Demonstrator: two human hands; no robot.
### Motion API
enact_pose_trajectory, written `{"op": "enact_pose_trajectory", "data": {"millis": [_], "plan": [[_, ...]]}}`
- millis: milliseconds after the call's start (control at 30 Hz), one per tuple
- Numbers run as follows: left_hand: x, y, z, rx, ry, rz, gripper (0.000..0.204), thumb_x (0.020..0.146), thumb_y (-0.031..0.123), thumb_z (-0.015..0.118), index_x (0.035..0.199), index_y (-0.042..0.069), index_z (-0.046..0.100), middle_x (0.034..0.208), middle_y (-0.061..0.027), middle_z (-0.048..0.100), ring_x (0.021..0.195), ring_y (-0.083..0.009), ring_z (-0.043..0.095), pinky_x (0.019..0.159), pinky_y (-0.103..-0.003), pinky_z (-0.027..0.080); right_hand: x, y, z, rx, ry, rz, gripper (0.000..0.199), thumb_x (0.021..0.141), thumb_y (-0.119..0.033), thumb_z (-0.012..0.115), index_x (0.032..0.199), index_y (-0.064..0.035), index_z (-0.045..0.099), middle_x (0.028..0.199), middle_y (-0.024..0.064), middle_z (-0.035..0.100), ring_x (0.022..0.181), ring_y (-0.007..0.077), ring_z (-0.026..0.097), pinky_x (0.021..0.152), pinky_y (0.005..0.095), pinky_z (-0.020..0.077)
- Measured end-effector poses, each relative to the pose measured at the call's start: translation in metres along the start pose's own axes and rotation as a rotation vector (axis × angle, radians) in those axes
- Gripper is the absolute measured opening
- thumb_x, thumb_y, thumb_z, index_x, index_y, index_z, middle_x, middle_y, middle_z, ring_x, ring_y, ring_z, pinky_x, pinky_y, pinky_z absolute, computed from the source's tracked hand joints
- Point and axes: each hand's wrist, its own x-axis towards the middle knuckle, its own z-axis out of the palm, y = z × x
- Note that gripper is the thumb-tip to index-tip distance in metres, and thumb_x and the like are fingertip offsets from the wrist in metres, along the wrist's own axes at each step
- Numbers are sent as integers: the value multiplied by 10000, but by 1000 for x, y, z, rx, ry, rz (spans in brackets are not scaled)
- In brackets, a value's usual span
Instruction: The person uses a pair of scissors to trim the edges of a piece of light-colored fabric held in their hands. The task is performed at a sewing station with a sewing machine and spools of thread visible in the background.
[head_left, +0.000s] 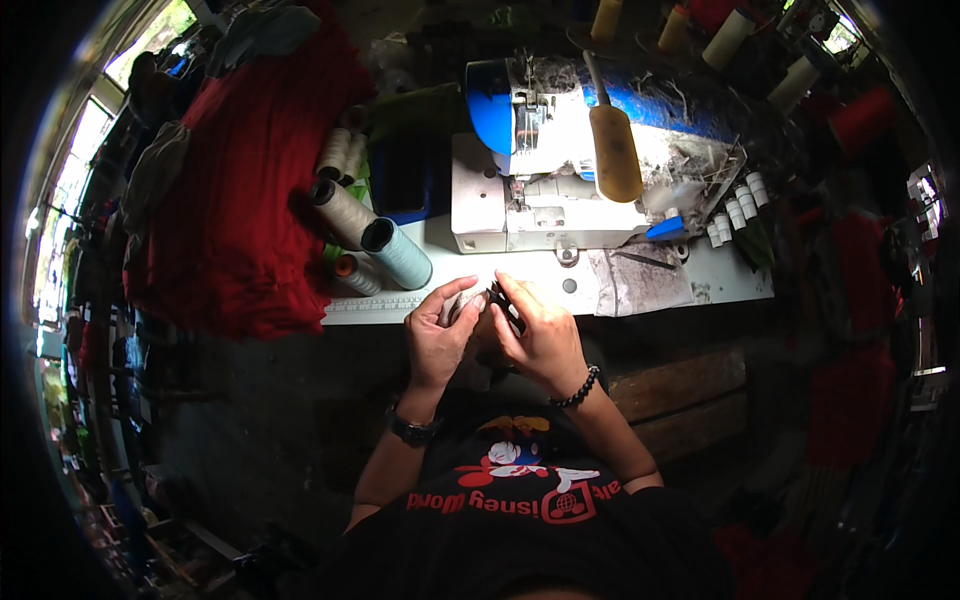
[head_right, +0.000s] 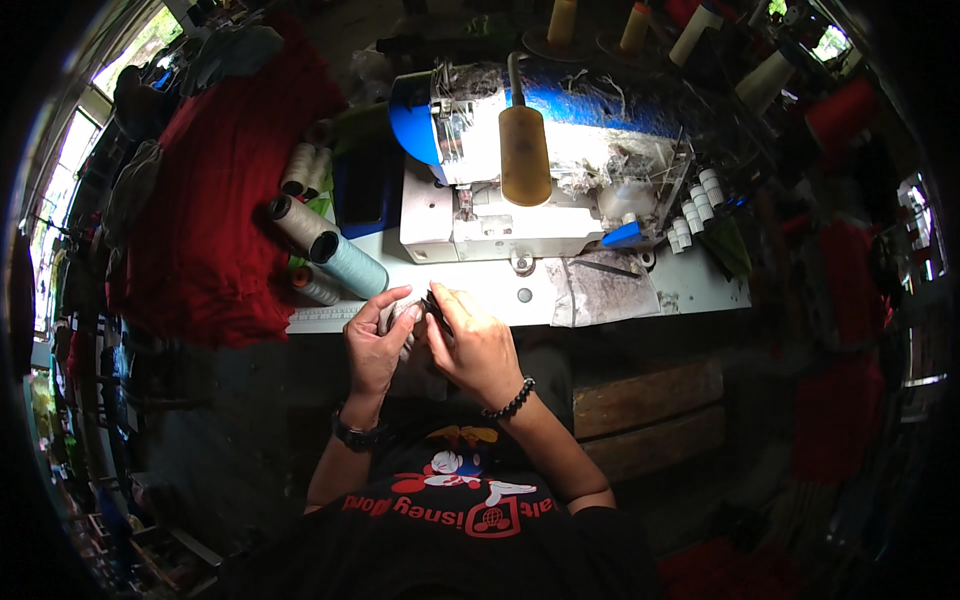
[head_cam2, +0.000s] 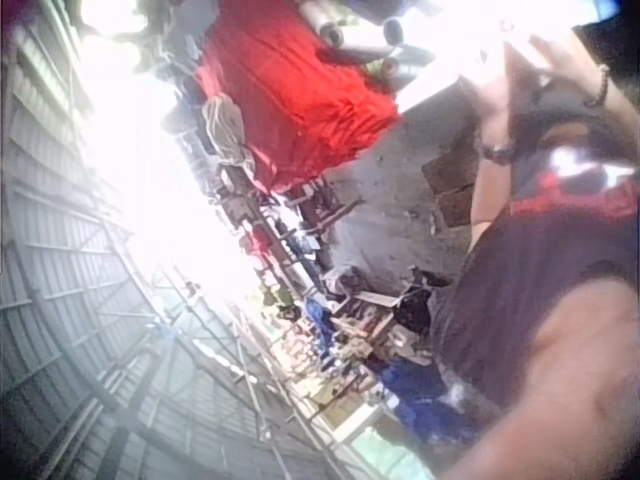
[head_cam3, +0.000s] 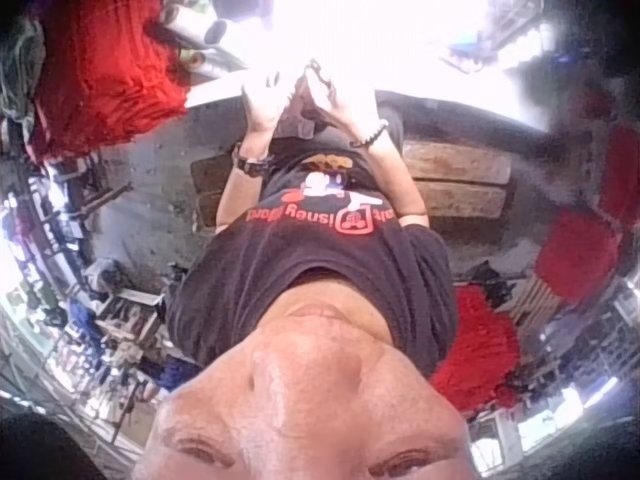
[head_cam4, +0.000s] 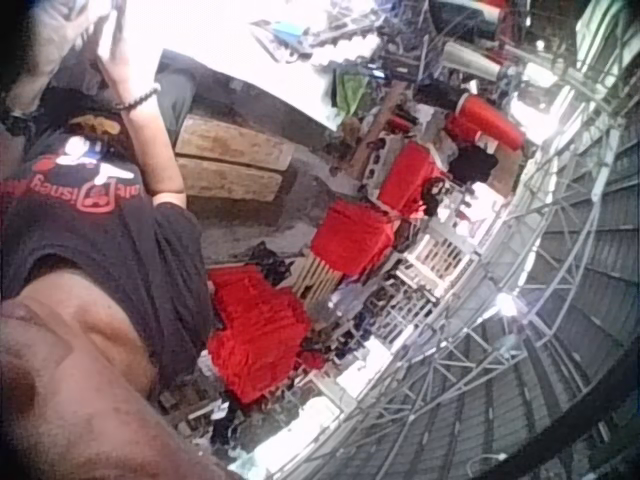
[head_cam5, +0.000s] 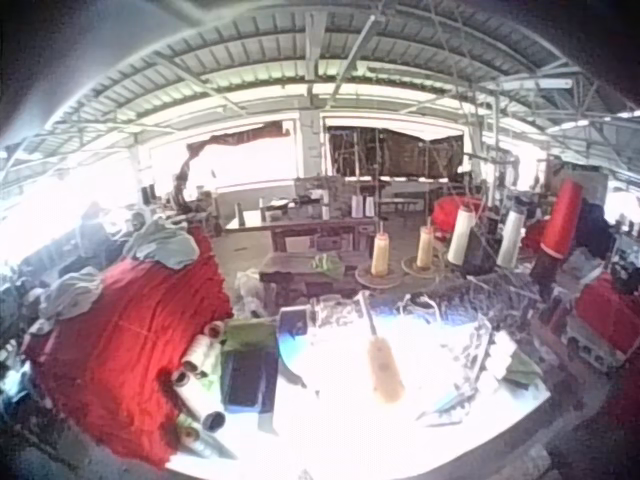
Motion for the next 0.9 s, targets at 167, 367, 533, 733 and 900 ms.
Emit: {"op": "enact_pose_trajectory", "data": {"millis": [167, 367, 533, 733, 900], "plan": [[0, -8, -2, 10, 11, 13, 254, 851, -41, 610, 1104, -24, 623, 908, -35, 659, 782, -35, 583, 707, -167, 476, 2, -7, 2, 162, 83, 4, 406, 802, -65, 646, 1188, 28, 560, 1024, 177, 630, 828, 276, 650, 714, 316, 515], [-2, -8, -3, -75, 18, -29, 259, 857, -36, 606, 1115, -23, 613, 899, -26, 655, 767, -33, 579, 685, -164, 472, 0, 5, 4, 258, 74, 49, 377, 791, -69, 658, 1148, 32, 591, 1030, 193, 635, 874, 301, 643, 775, 333, 503], [0, -5, -2, -85, 28, -8, 252, 861, -32, 602, 1113, -23, 613, 900, -33, 659, 764, -41, 588, 683, -161, 472, -3, 6, 7, 174, 75, -9, 398, 774, -50, 676, 1156, 30, 596, 1008, 189, 642, 884, 290, 645, 783, 318, 503], [-1, -4, -3, -74, 4, -17, 254, 864, -37, 597, 1118, -22, 602, 904, -29, 651, 782, -42, 591, 706, -172, 479, -2, 5, 6, 156, 55, 3, 389, 783, -73, 663, 1152, 30, 593, 1016, 190, 638, 895, 304, 640, 782, 334, 506], [-2, -5, -4, -63, -4, -4, 250, 860, -41, 597, 1108, -29, 617, 917, -45, 665, 796, -44, 596, 710, -168, 480, -2, 3, 5, 153, 36, 24, 378, 791, -95, 645, 1142, 32, 590, 1029, 187, 635, 898, 319, 637, 784, 347, 511]]}}
